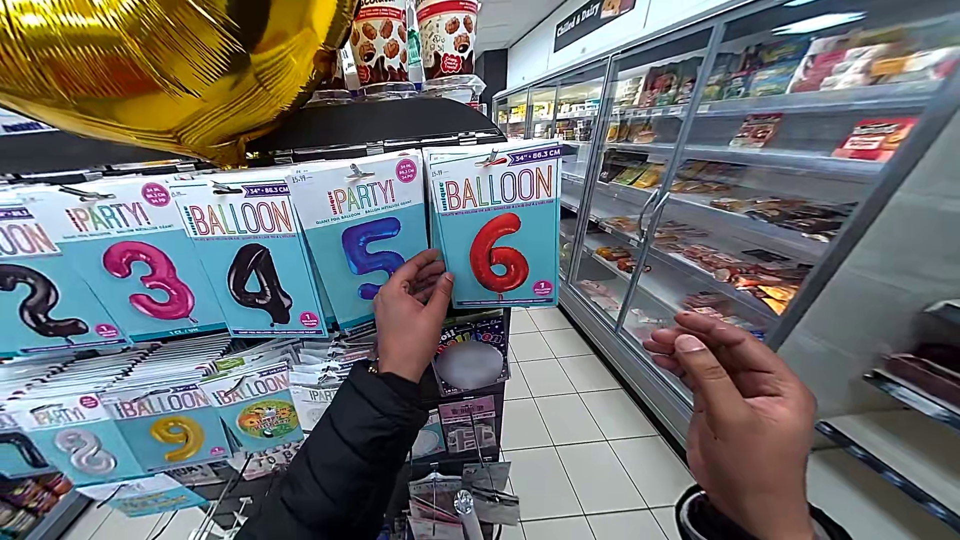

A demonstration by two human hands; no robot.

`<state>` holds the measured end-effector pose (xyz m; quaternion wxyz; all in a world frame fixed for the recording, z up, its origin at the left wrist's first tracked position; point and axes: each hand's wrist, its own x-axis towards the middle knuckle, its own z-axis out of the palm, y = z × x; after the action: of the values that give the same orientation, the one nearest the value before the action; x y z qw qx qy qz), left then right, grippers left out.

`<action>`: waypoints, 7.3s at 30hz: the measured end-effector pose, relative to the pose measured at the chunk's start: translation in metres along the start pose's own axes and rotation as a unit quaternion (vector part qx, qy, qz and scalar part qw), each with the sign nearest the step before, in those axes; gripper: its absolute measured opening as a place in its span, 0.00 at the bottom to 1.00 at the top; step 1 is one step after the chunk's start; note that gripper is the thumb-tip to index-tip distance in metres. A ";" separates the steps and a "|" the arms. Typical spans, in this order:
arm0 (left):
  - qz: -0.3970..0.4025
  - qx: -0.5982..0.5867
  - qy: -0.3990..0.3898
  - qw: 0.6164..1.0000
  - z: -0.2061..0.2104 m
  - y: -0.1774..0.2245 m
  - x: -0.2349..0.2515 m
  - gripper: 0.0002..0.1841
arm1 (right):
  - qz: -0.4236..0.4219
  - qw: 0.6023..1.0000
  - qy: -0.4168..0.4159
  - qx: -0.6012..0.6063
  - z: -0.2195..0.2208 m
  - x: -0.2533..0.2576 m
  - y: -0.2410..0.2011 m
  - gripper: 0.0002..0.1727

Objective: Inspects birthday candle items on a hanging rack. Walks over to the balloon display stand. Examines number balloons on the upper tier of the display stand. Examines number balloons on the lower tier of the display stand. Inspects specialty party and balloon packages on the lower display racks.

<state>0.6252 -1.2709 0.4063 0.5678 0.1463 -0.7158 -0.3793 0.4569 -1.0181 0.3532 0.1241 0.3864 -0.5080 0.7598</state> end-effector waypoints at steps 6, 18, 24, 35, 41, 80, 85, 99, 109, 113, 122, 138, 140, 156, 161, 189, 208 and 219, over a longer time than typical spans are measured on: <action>-0.027 -0.107 -0.065 0.992 0.002 0.012 -0.009 0.20 | 0.008 1.000 -0.007 0.008 0.004 -0.004 -0.001 0.16; 0.009 -0.199 -0.111 0.974 -0.027 0.049 -0.022 0.12 | 0.021 1.000 0.000 0.016 0.013 -0.002 0.004 0.17; -0.007 -0.195 -0.144 0.970 -0.038 0.034 -0.049 0.13 | 0.021 0.999 -0.006 0.024 0.015 -0.004 0.007 0.16; -0.016 -0.185 -0.141 0.972 -0.049 0.028 -0.054 0.12 | 0.019 0.999 -0.023 0.031 0.024 -0.003 0.007 0.16; -0.013 -0.184 -0.140 0.973 -0.051 0.031 -0.053 0.12 | 0.023 0.999 -0.024 0.039 0.025 -0.004 0.006 0.16; -0.022 -0.073 -0.093 0.993 -0.038 0.039 0.006 0.11 | 0.005 0.998 0.022 0.056 0.003 -0.003 -0.004 0.17; -0.040 -0.069 -0.054 0.995 -0.032 0.025 0.007 0.12 | -0.004 0.999 -0.006 0.048 0.001 -0.007 -0.005 0.16; -0.109 -0.097 -0.051 0.988 -0.129 -0.011 -0.149 0.12 | 0.090 0.955 -0.210 0.190 0.093 -0.092 0.019 0.12; -0.152 -0.058 0.087 0.983 -0.287 -0.059 -0.192 0.11 | 0.148 0.909 -0.320 0.222 0.210 -0.170 0.009 0.11; -0.168 -0.053 0.129 0.976 -0.366 -0.081 -0.199 0.11 | 0.150 0.900 -0.346 0.221 0.271 -0.210 -0.004 0.11; -0.182 0.019 0.173 0.968 -0.594 -0.148 -0.186 0.12 | 0.176 0.886 -0.365 0.223 0.434 -0.319 -0.053 0.11; -0.221 0.065 0.213 0.949 -0.720 -0.254 -0.100 0.18 | 0.187 0.891 -0.362 0.202 0.540 -0.368 -0.068 0.12; -0.215 0.056 0.212 0.952 -0.721 -0.256 -0.101 0.16 | 0.182 0.892 -0.358 0.207 0.551 -0.369 -0.062 0.12; -0.179 0.016 0.028 0.983 -0.790 -0.269 -0.090 0.12 | 0.225 0.920 -0.294 0.127 0.629 -0.439 -0.104 0.13; -0.184 -0.016 -0.047 0.982 -0.815 -0.249 -0.076 0.12 | 0.243 0.927 -0.262 0.110 0.649 -0.473 -0.124 0.12; -0.296 -0.237 -0.109 0.919 -0.826 -0.206 -0.107 0.12 | 0.242 0.958 -0.150 0.024 0.684 -0.511 -0.150 0.12; -0.263 -0.213 -0.077 0.938 -0.820 -0.226 -0.074 0.12 | 0.232 0.963 -0.125 0.051 0.688 -0.501 -0.126 0.13; -0.287 -0.179 -0.059 0.939 -0.813 -0.255 -0.080 0.11 | 0.238 0.964 -0.115 0.040 0.686 -0.504 -0.126 0.14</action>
<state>1.3442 -1.6971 0.2243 0.4086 0.2191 -0.5958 -0.6557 1.1842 -1.4531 0.2058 -0.1350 0.3434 -0.5656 0.7375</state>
